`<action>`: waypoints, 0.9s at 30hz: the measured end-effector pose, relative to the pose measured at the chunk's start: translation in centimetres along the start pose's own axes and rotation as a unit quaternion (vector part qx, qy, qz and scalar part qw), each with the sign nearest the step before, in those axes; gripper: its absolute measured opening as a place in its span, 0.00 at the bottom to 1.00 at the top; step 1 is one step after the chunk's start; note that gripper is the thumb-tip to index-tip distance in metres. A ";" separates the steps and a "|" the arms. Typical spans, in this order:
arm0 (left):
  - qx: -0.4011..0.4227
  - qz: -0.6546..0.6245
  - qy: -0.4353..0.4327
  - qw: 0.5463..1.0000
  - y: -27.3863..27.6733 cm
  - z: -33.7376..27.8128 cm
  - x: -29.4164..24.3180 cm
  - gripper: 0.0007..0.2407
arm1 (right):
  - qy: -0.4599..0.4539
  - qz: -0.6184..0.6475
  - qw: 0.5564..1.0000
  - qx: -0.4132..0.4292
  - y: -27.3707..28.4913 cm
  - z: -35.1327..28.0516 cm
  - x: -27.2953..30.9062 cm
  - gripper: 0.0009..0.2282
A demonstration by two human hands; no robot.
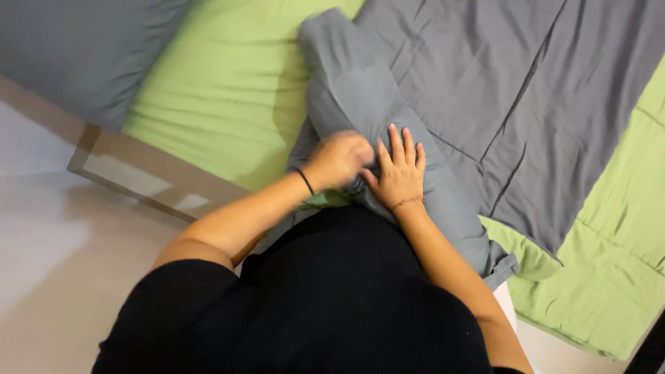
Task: The person inserts a white pillow into a gray pillowcase on a bed with a green sheet. They pull the fabric over the pillow, smooth the surface, and adjust the corners to fit the case properly.
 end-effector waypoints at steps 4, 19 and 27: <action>0.121 0.004 -0.033 0.992 -3.5 -1.3 -2.1 0.05 | 0.001 -0.049 0.999 -0.001 -1.4 0.2 -0.9 0.19; -0.038 0.140 -0.047 0.988 1.1 10.3 1.2 0.04 | 0.041 0.162 0.983 -0.074 5.4 0.5 -3.6 0.04; -0.049 0.148 -0.055 0.986 1.0 10.2 2.5 0.03 | 0.042 0.167 0.984 -0.047 4.3 -5.0 -7.1 0.04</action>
Point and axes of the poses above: each hand's wrist, its own z-axis towards the middle knuckle, its own y-axis out of the back of the hand, x = y × z, the point moved 4 cm from there along z, towards the middle knuckle, and after that the axes turned 2 degrees about x, right-handed, at the moved point
